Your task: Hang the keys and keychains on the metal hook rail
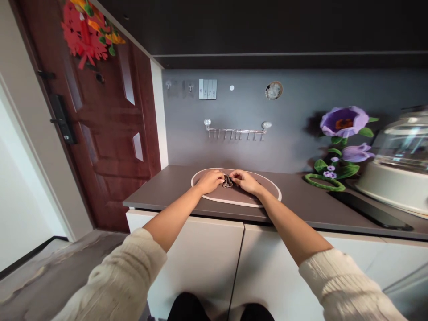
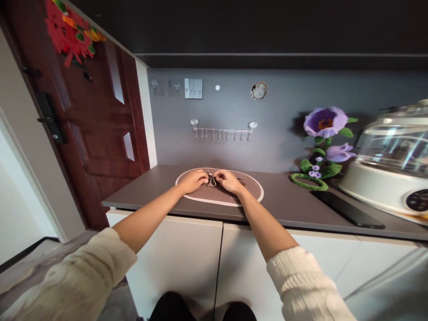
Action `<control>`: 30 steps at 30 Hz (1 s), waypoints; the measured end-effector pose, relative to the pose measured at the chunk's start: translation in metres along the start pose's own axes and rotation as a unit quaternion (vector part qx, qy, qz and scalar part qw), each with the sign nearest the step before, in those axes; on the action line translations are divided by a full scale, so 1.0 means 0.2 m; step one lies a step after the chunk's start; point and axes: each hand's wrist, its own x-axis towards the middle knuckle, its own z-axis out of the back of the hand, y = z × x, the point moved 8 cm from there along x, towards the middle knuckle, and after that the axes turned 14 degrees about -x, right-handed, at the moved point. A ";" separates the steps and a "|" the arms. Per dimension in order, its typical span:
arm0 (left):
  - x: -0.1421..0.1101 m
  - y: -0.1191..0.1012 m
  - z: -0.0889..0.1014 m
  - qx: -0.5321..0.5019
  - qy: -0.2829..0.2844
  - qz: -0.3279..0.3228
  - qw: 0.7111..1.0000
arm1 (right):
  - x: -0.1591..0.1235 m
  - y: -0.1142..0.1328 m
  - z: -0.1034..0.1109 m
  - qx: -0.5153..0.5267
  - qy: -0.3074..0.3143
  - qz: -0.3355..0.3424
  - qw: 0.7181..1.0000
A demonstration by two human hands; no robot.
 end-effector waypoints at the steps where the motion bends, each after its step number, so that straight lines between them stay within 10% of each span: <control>1: 0.00 -0.01 0.00 0.005 0.005 -0.003 1.000 | 0.01 -0.01 0.00 -0.008 0.002 0.003 1.000; 18: -0.01 -0.09 -0.08 0.026 0.078 -0.062 0.995 | 0.00 -0.08 0.00 0.014 -0.021 -0.061 0.998; 30: -0.01 -0.04 -0.03 0.117 0.008 -0.018 0.993 | 0.02 -0.07 0.00 -0.048 -0.047 -0.020 0.998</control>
